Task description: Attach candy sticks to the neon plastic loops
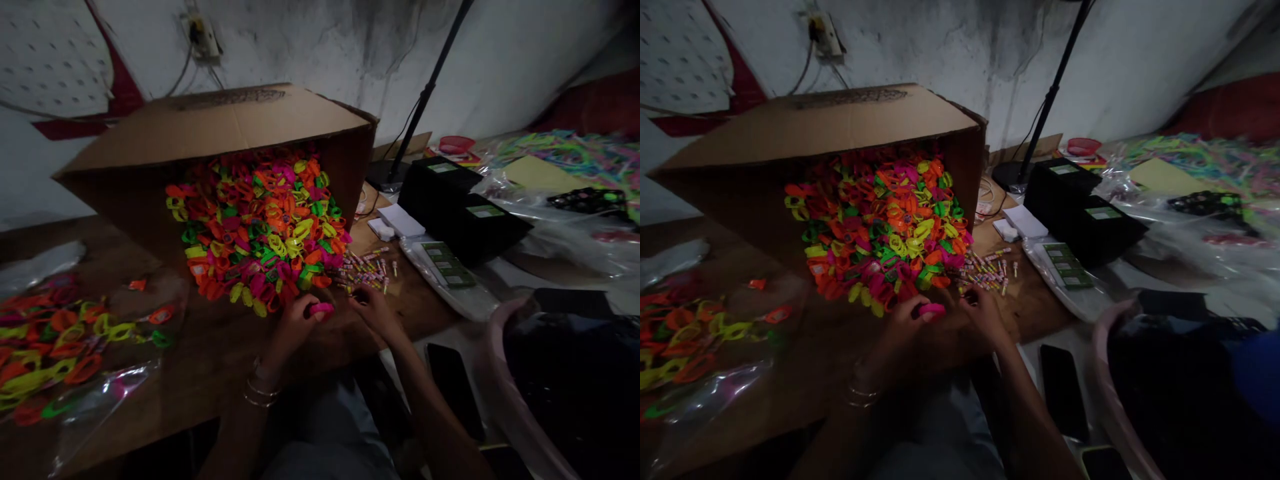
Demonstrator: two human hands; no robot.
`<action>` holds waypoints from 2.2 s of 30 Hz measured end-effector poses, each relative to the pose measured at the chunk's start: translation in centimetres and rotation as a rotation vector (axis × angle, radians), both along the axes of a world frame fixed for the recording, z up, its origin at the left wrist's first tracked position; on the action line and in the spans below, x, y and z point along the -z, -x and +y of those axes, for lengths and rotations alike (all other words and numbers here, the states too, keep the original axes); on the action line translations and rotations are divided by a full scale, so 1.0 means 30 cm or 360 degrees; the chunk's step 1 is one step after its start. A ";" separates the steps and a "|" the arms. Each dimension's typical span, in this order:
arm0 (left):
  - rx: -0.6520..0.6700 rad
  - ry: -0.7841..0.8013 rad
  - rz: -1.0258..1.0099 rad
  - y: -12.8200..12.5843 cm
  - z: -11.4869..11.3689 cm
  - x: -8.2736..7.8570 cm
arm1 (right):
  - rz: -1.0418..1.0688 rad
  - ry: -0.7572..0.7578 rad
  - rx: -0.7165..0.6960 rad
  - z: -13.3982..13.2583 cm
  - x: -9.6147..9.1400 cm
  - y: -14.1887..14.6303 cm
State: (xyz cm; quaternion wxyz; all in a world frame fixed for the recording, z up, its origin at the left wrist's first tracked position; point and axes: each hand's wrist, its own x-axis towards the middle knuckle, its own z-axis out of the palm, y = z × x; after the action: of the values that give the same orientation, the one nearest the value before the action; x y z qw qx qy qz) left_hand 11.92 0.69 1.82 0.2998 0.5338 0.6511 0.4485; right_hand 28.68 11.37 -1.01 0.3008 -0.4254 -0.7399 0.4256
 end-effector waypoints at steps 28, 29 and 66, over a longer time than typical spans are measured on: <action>0.0202 0.0372 -0.0349 -0.063 -0.190 -0.265 | 0.1075 0.0660 -0.0276 -0.291 -0.198 -0.015; 0.0222 0.0418 -0.0432 -0.059 -0.191 -0.272 | 0.1072 0.0730 -0.0329 -0.283 -0.197 -0.016; -0.0991 0.0287 0.0234 0.158 -0.263 -0.130 | 0.0684 0.0769 -0.0017 -0.295 -0.060 0.060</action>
State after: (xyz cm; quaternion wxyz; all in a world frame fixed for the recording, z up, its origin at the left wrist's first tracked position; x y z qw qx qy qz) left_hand 7.18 -7.22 5.74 0.1467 0.3114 0.8400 0.4194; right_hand 26.89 2.51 0.80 0.3383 -0.3809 -0.5392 0.6706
